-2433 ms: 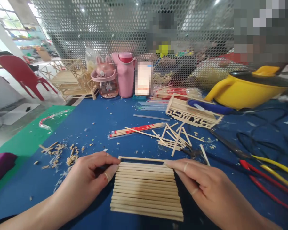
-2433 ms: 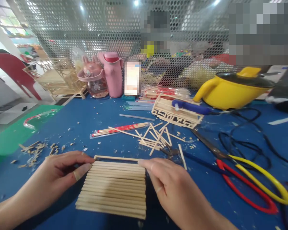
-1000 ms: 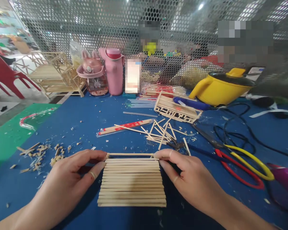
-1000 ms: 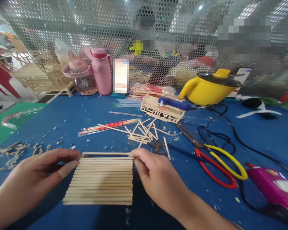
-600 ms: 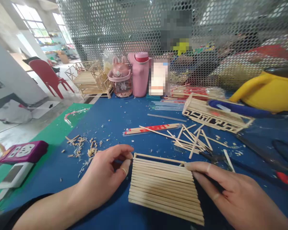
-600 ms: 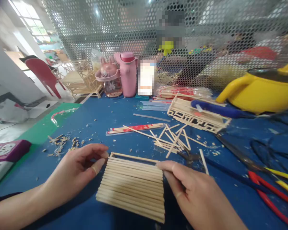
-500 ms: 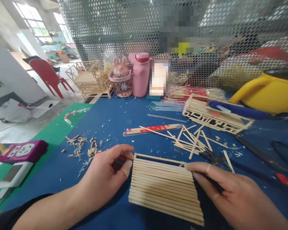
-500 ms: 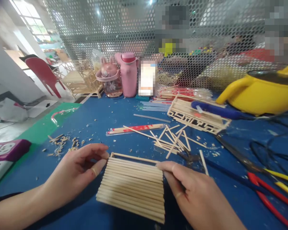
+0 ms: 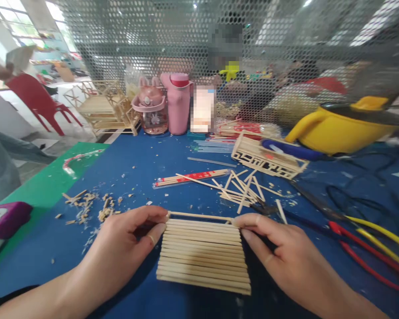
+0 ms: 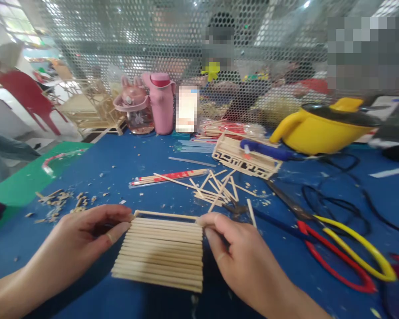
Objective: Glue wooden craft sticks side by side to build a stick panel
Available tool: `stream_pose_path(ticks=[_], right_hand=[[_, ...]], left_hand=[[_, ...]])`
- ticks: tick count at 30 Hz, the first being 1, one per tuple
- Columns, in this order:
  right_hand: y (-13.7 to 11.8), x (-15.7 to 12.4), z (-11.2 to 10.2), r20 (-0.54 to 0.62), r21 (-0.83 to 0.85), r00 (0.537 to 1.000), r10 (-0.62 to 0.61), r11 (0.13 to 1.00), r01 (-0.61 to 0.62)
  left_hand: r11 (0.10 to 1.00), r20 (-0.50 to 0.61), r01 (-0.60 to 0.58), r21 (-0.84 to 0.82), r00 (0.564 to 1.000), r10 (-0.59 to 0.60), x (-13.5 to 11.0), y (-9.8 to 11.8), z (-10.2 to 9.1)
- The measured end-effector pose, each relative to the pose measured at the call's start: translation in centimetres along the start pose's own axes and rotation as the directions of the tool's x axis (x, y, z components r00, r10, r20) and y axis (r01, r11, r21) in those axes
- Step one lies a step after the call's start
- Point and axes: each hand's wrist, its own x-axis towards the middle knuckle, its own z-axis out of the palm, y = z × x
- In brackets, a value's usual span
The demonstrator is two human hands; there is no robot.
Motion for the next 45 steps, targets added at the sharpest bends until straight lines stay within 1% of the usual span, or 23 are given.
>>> stream_pose_path(ticks=[5, 9, 12, 14, 18, 22, 26, 28, 30, 33, 36, 38, 42, 43, 45], right_hand=[[-0.5, -0.2, -0.3, 0.056, 0.088, 0.997, 0.046, 0.995, -0.051], [-0.6, -0.3, -0.3, 0.081, 0.085, 0.996, 0.03, 0.996, -0.037], [-0.6, -0.3, -0.3, 0.076, 0.08, 0.997, 0.015, 0.997, -0.022], [-0.6, -0.3, -0.3, 0.064, 0.083, 0.997, 0.031, 0.996, -0.036], [-0.5, -0.1, -0.1, 0.046, 0.095, 0.993, 0.107, 0.989, -0.11], [-0.4, 0.2, 0.3, 0.021, 0.12, 0.984, 0.178, 0.976, -0.18], [-0.8, 0.5, 0.4, 0.034, 0.156, 0.975, 0.221, 0.962, -0.223], [-1.1, 0.7, 0.3, 0.054, 0.164, 0.961, 0.27, 0.947, -0.275], [-1.4, 0.9, 0.1, 0.092, 0.171, 0.936, 0.339, 0.921, -0.35], [-1.4, 1.1, 0.0, 0.165, 0.192, 0.894, 0.416, 0.876, -0.443], [-1.2, 1.2, 0.0, 0.205, 0.197, 0.866, 0.456, 0.848, -0.492], [-1.1, 1.2, 0.0, 0.217, 0.189, 0.851, 0.478, 0.835, -0.517], [-1.0, 1.3, 0.0, 0.251, 0.207, 0.83, 0.499, 0.809, -0.549], [-1.0, 1.4, 0.0, 0.253, 0.222, 0.824, 0.507, 0.798, -0.56], [-1.0, 1.6, 0.0, 0.25, 0.263, 0.812, 0.527, 0.771, -0.581]], left_hand=[[0.999, -0.027, -0.01, 0.054, 1.0, 0.012, 0.0, -0.2, 0.0], [0.997, 0.007, -0.001, 0.079, 1.0, 0.0, -0.1, -0.3, 0.0], [0.996, 0.025, -0.001, 0.091, 1.0, -0.002, 0.0, -0.2, -0.1], [0.997, 0.028, 0.005, 0.082, 1.0, -0.007, 0.0, -0.1, -0.2], [0.997, 0.045, 0.059, -0.047, 0.997, -0.057, 0.0, 0.4, -0.2], [0.973, 0.048, 0.131, -0.189, 0.991, -0.124, 0.2, 0.5, 0.0], [0.932, 0.067, 0.191, -0.309, 0.982, -0.179, 0.5, 0.5, 0.2], [0.905, 0.082, 0.224, -0.362, 0.974, -0.209, 0.7, 0.4, 0.2], [0.871, 0.115, 0.264, -0.414, 0.965, -0.237, 0.9, 0.4, 0.1], [0.784, 0.184, 0.342, -0.518, 0.94, -0.288, 1.3, 0.3, 0.0], [0.687, 0.227, 0.409, -0.601, 0.911, -0.343, 1.6, 0.4, -0.1], [0.67, 0.224, 0.408, -0.62, 0.911, -0.347, 1.8, 0.5, 0.0], [0.666, 0.216, 0.372, -0.646, 0.927, -0.308, 2.1, 0.4, 0.4], [0.65, 0.219, 0.38, -0.658, 0.922, -0.318, 2.2, 0.4, 0.5], [0.603, 0.242, 0.429, -0.672, 0.897, -0.369, 2.2, 0.4, 0.5]])
